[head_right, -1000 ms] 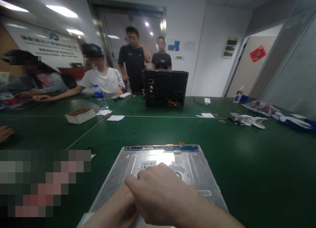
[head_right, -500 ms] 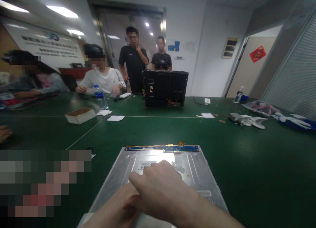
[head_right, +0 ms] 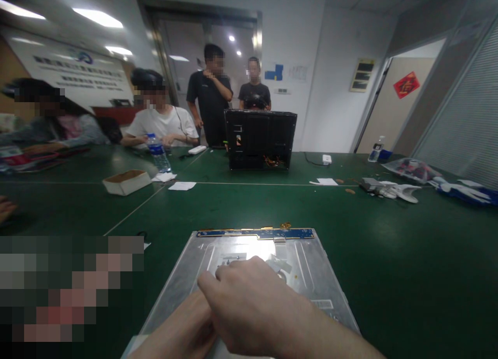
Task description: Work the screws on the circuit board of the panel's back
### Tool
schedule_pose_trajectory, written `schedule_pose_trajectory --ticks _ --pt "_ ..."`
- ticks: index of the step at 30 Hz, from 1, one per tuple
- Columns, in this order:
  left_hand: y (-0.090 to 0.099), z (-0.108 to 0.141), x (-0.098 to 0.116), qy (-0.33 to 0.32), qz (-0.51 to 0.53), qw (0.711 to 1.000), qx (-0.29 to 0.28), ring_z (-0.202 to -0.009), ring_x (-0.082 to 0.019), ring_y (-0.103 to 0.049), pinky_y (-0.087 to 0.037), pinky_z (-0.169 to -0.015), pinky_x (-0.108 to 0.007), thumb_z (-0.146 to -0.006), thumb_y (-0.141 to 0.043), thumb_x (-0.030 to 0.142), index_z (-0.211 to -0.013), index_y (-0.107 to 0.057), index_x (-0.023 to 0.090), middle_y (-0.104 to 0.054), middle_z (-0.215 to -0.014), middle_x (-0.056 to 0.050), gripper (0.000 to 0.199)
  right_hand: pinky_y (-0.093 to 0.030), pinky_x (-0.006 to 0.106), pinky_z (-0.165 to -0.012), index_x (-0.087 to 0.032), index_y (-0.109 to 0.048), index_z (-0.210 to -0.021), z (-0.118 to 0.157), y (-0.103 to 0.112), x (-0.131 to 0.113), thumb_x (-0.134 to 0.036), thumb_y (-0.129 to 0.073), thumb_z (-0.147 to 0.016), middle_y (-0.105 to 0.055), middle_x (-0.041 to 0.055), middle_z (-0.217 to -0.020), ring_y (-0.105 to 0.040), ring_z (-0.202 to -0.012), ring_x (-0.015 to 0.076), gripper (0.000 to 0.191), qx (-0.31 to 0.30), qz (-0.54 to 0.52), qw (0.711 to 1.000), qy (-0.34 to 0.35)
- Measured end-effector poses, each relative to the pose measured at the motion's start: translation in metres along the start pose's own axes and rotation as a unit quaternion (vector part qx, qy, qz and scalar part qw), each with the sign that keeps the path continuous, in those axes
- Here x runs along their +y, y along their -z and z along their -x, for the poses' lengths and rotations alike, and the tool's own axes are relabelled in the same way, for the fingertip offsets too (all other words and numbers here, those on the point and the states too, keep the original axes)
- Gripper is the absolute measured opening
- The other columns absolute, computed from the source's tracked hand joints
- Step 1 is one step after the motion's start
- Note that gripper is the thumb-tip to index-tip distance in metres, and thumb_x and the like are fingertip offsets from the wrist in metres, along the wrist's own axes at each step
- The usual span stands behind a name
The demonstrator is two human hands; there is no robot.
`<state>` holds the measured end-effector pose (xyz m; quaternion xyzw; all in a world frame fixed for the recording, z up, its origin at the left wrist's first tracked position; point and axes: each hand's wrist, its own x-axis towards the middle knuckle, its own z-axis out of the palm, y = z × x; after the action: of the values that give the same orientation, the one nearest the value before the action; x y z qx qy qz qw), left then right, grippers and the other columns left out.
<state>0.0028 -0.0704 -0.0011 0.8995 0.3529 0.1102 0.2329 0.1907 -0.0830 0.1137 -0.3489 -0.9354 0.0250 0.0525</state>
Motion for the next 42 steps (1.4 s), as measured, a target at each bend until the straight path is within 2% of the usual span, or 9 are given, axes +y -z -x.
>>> schedule_pose_trajectory --ticks 4,11,17,21,25,32,36,42 --pt "-0.002 0.001 -0.002 0.014 -0.014 1.0 -0.002 -0.099 -0.029 -0.064 -0.052 -0.091 -0.039 -0.084 -0.053 0.013 -0.099 -0.065 0.019 -0.069 -0.104 -0.01 0.02 -0.022 0.031 -0.047 -0.019 -0.055 -0.102 0.001 0.0 0.0 -0.022 -0.059 -0.087 -0.071 0.0051 -0.089 -0.061 -0.066 0.0183 0.016 0.004 -0.01 1.0 0.008" --pt "0.003 0.001 0.005 0.0 0.003 1.0 0.005 -0.104 -0.028 -0.063 -0.051 -0.095 -0.038 -0.084 -0.053 0.012 -0.105 -0.067 0.021 -0.07 -0.108 -0.008 0.027 -0.024 0.03 -0.05 -0.021 -0.059 -0.102 0.0 -0.004 0.001 -0.029 -0.062 -0.091 -0.073 0.0051 -0.086 -0.064 -0.067 0.0196 0.013 -0.001 0.005 1.0 -0.027" --pt "0.005 0.001 0.008 -0.013 -0.006 1.0 0.004 -0.105 -0.028 -0.063 -0.049 -0.094 -0.039 -0.082 -0.05 0.008 -0.096 -0.068 0.022 -0.072 -0.105 -0.007 0.026 -0.026 0.03 -0.05 -0.021 -0.064 -0.095 -0.003 -0.008 0.0 -0.042 -0.059 -0.096 -0.075 0.0065 -0.078 -0.065 -0.061 0.0198 0.022 0.006 0.027 0.999 -0.042" --pt "0.009 -0.001 0.011 -0.026 0.002 1.0 0.009 -0.1 -0.027 -0.065 -0.05 -0.09 -0.038 -0.08 -0.051 0.007 -0.094 -0.064 0.021 -0.072 -0.111 -0.007 0.024 -0.022 0.031 -0.049 -0.021 -0.065 -0.094 -0.003 -0.008 0.0 -0.039 -0.056 -0.098 -0.076 0.0062 -0.078 -0.065 -0.06 0.019 0.021 0.007 0.032 0.999 -0.038" --pt "0.008 -0.001 0.008 -0.019 0.012 1.0 0.019 -0.098 -0.028 -0.066 -0.051 -0.085 -0.037 -0.081 -0.052 0.009 -0.097 -0.062 0.019 -0.072 -0.108 -0.009 0.021 -0.02 0.032 -0.048 -0.02 -0.061 -0.096 -0.001 -0.006 -0.001 -0.028 -0.057 -0.094 -0.074 0.0055 -0.079 -0.064 -0.061 0.0184 0.009 0.016 0.029 0.999 -0.018" --pt "0.005 -0.001 0.005 -0.004 0.0 1.0 0.003 -0.105 -0.03 -0.064 -0.052 -0.094 -0.039 -0.08 -0.053 0.011 -0.108 -0.064 0.02 -0.071 -0.112 -0.01 0.031 -0.023 0.03 -0.047 -0.02 -0.056 -0.101 0.0 0.003 -0.001 -0.022 -0.059 -0.086 -0.071 0.0046 -0.087 -0.062 -0.066 0.0181 0.016 -0.007 -0.019 1.0 0.007" --pt "0.008 -0.002 0.008 -0.029 0.022 0.999 0.014 -0.113 -0.031 -0.062 -0.05 -0.099 -0.04 -0.078 -0.052 0.008 -0.117 -0.062 0.022 -0.068 -0.122 -0.009 0.043 -0.025 0.031 -0.048 -0.02 -0.057 -0.103 0.001 0.001 0.0 -0.023 -0.06 -0.085 -0.071 0.0048 -0.088 -0.061 -0.066 0.0182 0.019 -0.008 -0.027 1.0 0.008" --pt "0.006 0.001 0.007 -0.014 0.03 0.999 0.021 -0.111 -0.028 -0.063 -0.051 -0.096 -0.039 -0.078 -0.052 0.007 -0.113 -0.063 0.023 -0.069 -0.119 -0.007 0.04 -0.025 0.03 -0.05 -0.023 -0.062 -0.099 0.001 -0.004 0.001 -0.034 -0.064 -0.091 -0.074 0.0039 -0.083 -0.063 -0.065 0.0189 0.014 -0.001 -0.006 1.0 -0.012"
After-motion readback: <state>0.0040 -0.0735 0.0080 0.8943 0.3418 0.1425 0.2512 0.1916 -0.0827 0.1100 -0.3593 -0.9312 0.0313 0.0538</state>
